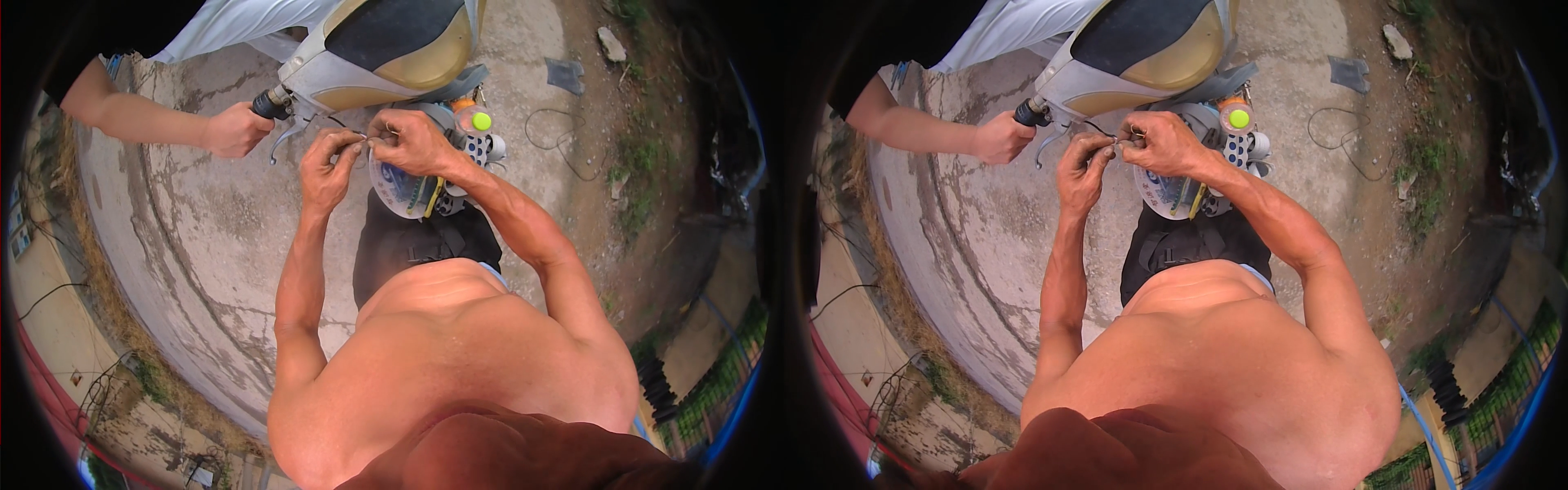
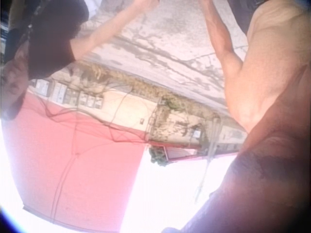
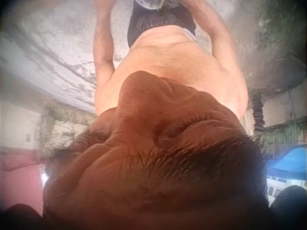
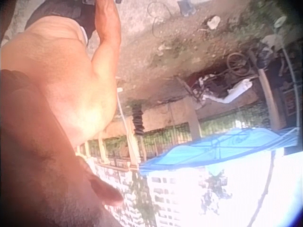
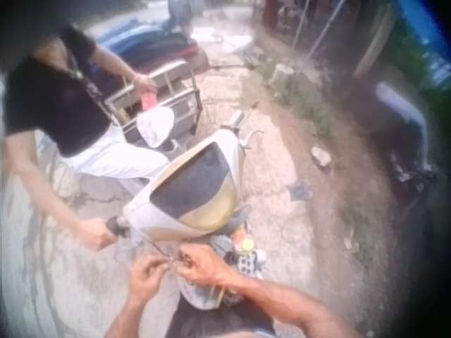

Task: The person works on the electrical wiring of a motorcycle, stripping and twisting wires together by hand and using a pair of pliers to secure connections.

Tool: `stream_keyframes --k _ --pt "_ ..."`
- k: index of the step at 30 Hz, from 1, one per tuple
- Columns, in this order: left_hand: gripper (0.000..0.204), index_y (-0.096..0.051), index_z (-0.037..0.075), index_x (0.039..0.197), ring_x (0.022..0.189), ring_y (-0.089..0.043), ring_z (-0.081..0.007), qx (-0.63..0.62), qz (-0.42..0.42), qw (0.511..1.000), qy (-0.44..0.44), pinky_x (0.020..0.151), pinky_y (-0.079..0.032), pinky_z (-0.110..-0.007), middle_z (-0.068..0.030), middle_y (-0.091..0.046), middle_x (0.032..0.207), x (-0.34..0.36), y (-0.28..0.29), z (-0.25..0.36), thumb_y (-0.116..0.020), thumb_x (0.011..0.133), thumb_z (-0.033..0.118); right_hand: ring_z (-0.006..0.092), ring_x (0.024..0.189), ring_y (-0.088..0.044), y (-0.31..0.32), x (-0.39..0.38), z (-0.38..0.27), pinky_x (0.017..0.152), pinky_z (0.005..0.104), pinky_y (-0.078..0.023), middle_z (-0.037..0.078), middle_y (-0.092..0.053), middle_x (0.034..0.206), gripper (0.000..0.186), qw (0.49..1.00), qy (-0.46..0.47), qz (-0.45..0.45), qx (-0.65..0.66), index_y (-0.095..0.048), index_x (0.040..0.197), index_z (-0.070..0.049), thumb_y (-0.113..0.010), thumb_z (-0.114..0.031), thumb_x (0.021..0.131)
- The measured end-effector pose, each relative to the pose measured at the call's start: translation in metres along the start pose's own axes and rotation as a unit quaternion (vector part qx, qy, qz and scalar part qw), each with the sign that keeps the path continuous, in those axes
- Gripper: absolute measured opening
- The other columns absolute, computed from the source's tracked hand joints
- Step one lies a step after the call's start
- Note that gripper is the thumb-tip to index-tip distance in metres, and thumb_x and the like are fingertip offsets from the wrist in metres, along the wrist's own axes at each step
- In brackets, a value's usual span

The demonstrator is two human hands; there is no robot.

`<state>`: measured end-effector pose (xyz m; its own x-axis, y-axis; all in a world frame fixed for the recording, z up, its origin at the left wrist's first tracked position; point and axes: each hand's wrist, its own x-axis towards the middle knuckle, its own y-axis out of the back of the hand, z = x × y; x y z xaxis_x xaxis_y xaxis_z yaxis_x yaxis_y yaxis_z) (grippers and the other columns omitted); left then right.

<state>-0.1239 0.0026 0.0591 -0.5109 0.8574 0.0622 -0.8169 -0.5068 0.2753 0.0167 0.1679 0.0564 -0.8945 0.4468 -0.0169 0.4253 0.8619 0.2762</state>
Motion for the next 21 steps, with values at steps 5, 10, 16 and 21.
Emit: stream_keyframes --k 5,10,16,21 --pt "0.016 -0.067 -0.001 0.096 0.068 -0.059 -0.0116 0.025 -0.009 0.996 0.083 0.061 -0.047 -0.026 -0.0039 -0.064 0.078 0.002 -0.007 0.016 -0.062 0.104 0.012 0.0318 0.068 -0.067 0.003 -0.001 0.000 0.064 0.0418 -0.052 0.018 -0.067 0.077 0.026 1.000 -0.005 -0.017 -0.001 -0.070 0.096 0.001 -0.077 -0.020 0.081" --pt "0.031 -0.063 0.002 0.088 0.056 -0.052 -0.0107 -0.114 0.017 0.971 0.209 0.050 -0.040 -0.026 -0.0034 -0.060 0.069 -0.005 -0.020 0.000 -0.054 0.108 0.024 0.0195 0.066 -0.059 0.000 -0.004 0.002 0.062 0.0364 -0.049 0.012 -0.064 0.075 0.020 1.000 0.011 -0.001 0.006 -0.070 0.095 0.001 -0.075 -0.015 0.083" --pt "0.035 -0.065 0.002 0.088 0.060 -0.055 -0.0110 -0.249 0.062 0.945 0.204 0.055 -0.045 -0.025 -0.0055 -0.064 0.074 -0.007 -0.023 -0.013 -0.059 0.109 0.030 0.0280 0.063 -0.064 0.000 -0.006 0.007 0.061 0.0407 -0.051 0.017 -0.065 0.073 0.026 1.000 0.000 0.007 0.019 -0.069 0.096 0.001 -0.076 -0.021 0.083" --pt "0.009 -0.069 -0.001 0.107 0.072 -0.062 -0.0116 -0.187 0.095 0.968 0.137 0.067 -0.052 -0.026 -0.0063 -0.069 0.087 -0.001 -0.029 0.014 -0.070 0.102 0.008 0.0259 0.062 -0.063 0.002 -0.007 0.006 0.060 0.0397 -0.050 0.015 -0.064 0.071 0.026 1.000 -0.002 0.010 0.027 -0.069 0.096 0.001 -0.075 -0.021 0.083"
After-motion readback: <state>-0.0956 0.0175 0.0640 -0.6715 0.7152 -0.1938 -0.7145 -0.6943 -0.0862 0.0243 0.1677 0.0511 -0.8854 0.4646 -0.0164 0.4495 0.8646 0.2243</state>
